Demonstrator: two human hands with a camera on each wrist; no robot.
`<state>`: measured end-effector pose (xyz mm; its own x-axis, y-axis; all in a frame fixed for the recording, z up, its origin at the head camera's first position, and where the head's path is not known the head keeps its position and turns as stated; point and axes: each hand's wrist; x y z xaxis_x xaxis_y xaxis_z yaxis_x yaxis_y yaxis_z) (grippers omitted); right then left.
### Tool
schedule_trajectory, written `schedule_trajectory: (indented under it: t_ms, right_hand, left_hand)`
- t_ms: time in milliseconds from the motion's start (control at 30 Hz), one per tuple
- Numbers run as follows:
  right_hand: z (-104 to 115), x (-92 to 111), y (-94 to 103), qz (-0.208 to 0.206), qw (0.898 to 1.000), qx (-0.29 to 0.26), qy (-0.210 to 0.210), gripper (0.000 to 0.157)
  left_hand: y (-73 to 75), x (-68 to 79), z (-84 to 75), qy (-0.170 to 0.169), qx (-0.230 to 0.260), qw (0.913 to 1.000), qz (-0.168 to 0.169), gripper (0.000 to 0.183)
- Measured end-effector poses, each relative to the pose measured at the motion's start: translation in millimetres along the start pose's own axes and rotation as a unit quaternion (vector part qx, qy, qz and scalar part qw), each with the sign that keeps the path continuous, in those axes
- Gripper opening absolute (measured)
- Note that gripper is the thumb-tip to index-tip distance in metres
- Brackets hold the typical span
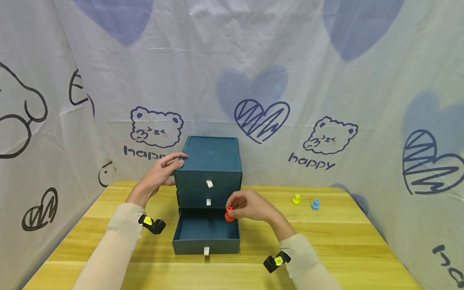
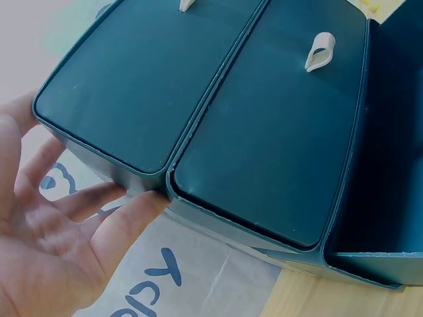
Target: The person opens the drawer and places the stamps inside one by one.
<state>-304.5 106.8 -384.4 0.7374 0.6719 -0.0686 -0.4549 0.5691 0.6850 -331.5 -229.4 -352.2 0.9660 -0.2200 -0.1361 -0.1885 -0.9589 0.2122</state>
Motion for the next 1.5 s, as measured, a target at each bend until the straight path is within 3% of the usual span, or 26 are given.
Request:
schedule_trajectory:
  t_ms: [300,633,1133,1300,1500]
  right_hand:
    - [15,-16,-11.9,0.036,0.998,0.027,0.032,0.013]
    - [22,-33,-25.7,0.071,0.996,0.053,0.032,0.012]
    - [33,-56,-30.3,0.144,0.989,0.023,0.04,0.014]
    - [34,-59,-36.0,0.149,0.988,0.015,0.039,0.015]
    - [30,-60,-46.8,0.128,0.991,0.0,0.032,0.015]
  left_hand:
    - [1.0,-0.1,-0.8,0.001,0.004,1.0,-0.001,0.054]
    - [0.0,-1.1,0.1,0.003,0.002,1.0,-0.001,0.053]
    - [-0.9,-0.6,-0.4,0.002,0.004,1.0,-0.003,0.052]
    - [-0.8,-0.9,-0.7,0.001,0.002,1.0,-0.003,0.052]
    - [-0.7,-1.0,-0.7,0.002,0.0,1.0,-0.004,0.053]
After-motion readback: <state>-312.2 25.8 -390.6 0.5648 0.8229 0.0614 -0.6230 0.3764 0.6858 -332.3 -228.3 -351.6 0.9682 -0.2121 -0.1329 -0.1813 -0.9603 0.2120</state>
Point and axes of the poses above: each hand's wrist, its own x-axis away from the middle knuckle, its own y-axis out of the back of the hand, z = x × y, and after that the axes turned 5 degrees about x, right-handed
